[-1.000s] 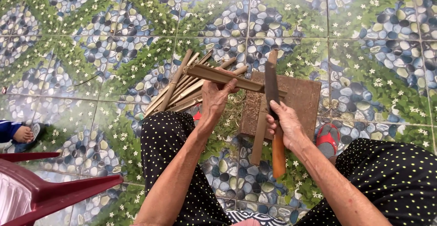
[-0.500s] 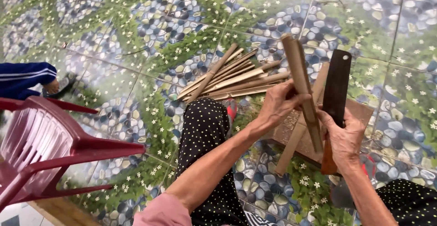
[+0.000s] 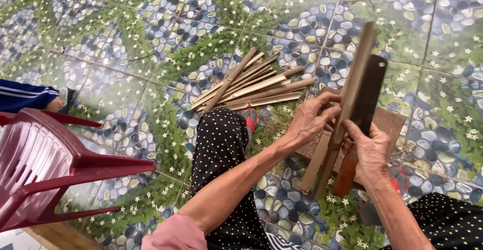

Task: Shaving the outer layer of bamboo strips using a knife on a wooden block to prepare them for use.

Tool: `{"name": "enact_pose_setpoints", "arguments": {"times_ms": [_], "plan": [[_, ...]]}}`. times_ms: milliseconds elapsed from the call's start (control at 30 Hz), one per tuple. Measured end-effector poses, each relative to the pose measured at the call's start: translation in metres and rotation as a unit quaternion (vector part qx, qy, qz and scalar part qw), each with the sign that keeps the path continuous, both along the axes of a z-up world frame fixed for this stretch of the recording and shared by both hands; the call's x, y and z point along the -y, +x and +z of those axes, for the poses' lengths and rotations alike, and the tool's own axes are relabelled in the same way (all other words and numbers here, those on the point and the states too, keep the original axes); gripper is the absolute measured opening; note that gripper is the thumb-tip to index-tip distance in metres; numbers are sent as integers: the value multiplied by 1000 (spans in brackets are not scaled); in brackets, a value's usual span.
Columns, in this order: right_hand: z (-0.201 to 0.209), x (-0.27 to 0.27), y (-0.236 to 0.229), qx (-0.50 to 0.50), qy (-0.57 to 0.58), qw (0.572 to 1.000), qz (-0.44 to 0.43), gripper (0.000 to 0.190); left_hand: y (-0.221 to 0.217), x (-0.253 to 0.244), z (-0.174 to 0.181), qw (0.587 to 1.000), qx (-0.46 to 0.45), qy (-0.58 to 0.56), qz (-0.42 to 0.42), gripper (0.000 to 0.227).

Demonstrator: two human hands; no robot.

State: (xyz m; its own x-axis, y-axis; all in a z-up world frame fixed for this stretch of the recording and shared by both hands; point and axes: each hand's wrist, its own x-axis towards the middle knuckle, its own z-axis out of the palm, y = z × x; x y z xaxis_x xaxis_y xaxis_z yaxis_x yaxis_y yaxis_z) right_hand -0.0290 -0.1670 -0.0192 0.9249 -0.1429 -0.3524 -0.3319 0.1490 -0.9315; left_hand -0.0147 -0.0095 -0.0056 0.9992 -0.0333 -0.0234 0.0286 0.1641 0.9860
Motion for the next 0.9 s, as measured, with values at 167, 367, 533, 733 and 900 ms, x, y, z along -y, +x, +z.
{"name": "enact_pose_setpoints", "arguments": {"times_ms": [167,367,533,733,900], "plan": [[-5,20,17,-17,49,997,-60,21,-6,-1,-1,979,61,177,-86,31],[-66,60,51,-95,155,966,-184,29,-23,1,1,916,184,296,-199,65],[-41,54,41,-121,223,942,-219,30,-20,8,-3,927,201,246,-201,73],[-42,51,38,-132,279,934,-182,28,-15,15,-8,941,235,219,-105,41],[-86,62,48,-162,303,930,-133,13,-5,6,-13,991,93,98,-12,27]]}}
